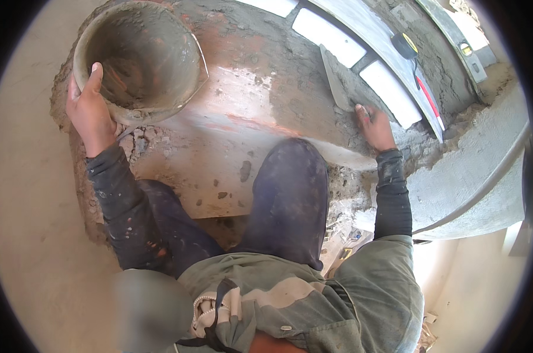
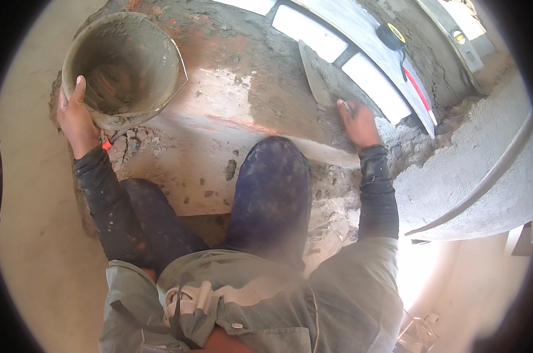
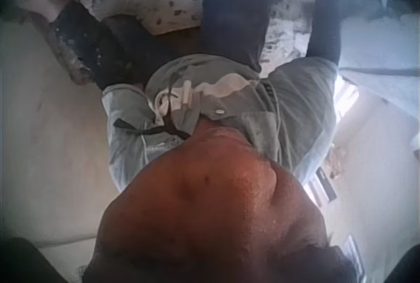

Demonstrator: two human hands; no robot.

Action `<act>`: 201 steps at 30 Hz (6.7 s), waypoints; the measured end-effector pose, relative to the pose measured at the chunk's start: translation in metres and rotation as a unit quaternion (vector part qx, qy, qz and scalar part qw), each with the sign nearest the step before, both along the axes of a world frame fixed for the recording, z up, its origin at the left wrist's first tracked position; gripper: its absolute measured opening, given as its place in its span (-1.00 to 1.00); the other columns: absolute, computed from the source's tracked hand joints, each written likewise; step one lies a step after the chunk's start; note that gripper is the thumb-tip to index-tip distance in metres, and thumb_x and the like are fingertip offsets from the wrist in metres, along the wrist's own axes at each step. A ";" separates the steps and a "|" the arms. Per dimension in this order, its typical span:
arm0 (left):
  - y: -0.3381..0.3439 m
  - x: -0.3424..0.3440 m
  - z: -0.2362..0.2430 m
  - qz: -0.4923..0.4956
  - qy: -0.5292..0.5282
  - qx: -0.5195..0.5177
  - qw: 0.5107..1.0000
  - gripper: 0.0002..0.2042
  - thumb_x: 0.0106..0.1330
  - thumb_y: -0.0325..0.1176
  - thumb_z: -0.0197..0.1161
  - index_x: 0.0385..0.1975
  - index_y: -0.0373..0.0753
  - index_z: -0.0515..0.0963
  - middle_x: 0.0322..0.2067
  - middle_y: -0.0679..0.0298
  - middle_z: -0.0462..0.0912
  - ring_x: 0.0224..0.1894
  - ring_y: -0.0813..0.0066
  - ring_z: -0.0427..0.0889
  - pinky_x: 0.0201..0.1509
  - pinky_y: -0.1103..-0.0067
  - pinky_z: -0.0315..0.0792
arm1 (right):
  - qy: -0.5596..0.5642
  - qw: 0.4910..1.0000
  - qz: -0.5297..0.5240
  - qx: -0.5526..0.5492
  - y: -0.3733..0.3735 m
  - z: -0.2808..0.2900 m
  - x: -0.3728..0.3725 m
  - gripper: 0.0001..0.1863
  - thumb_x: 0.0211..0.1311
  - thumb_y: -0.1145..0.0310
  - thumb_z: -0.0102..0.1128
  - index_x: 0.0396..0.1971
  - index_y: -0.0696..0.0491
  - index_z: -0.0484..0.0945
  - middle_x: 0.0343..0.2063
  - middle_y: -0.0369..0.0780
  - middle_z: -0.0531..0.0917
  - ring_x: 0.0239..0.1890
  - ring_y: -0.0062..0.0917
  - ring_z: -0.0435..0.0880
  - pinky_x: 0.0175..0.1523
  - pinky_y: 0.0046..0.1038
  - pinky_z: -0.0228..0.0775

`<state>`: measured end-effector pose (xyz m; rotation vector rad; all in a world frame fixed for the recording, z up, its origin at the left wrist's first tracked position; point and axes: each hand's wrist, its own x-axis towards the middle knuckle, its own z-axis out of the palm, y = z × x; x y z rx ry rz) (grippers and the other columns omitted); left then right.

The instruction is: The person applies mortar and installs tiles onto a staircase using a trowel and by hand.

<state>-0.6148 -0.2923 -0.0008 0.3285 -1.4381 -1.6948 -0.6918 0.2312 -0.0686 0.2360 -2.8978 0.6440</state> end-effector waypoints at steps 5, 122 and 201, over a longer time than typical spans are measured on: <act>-0.002 0.000 -0.004 0.013 -0.015 -0.045 0.999 -0.65 0.37 -0.42 0.28 0.10 -0.43 0.55 -0.08 0.26 0.65 -0.07 0.53 0.57 0.11 0.58 0.40 | 0.047 0.979 -0.037 0.197 0.005 0.035 0.042 -0.57 0.37 0.01 0.15 -0.22 0.14 0.64 -0.51 0.08 0.64 -0.39 0.03 0.65 -0.28 -0.12 0.47; 0.153 0.028 -0.117 -0.376 -0.085 -0.457 0.801 -0.65 0.31 -0.36 0.23 0.05 -0.35 0.59 0.11 -0.03 0.56 0.22 -0.03 0.46 0.35 0.26 0.31 | -0.156 0.986 0.046 -0.030 -0.062 0.095 0.047 -0.53 0.41 -0.01 0.21 -0.56 0.06 0.53 -0.73 -0.40 0.41 -0.73 -0.77 0.33 -0.62 -0.61 0.14; 0.272 -0.238 -0.067 -0.026 -0.019 -0.705 0.709 -0.78 0.31 0.00 0.26 -0.40 0.11 0.78 -0.56 0.22 0.71 -0.52 0.18 0.66 -0.52 0.37 0.54 | 0.269 0.773 0.565 0.104 -0.079 0.029 -0.085 -0.62 -0.44 0.21 0.43 -0.54 0.00 0.48 -0.54 -0.27 0.52 -0.42 -0.31 0.57 -0.26 -0.27 0.43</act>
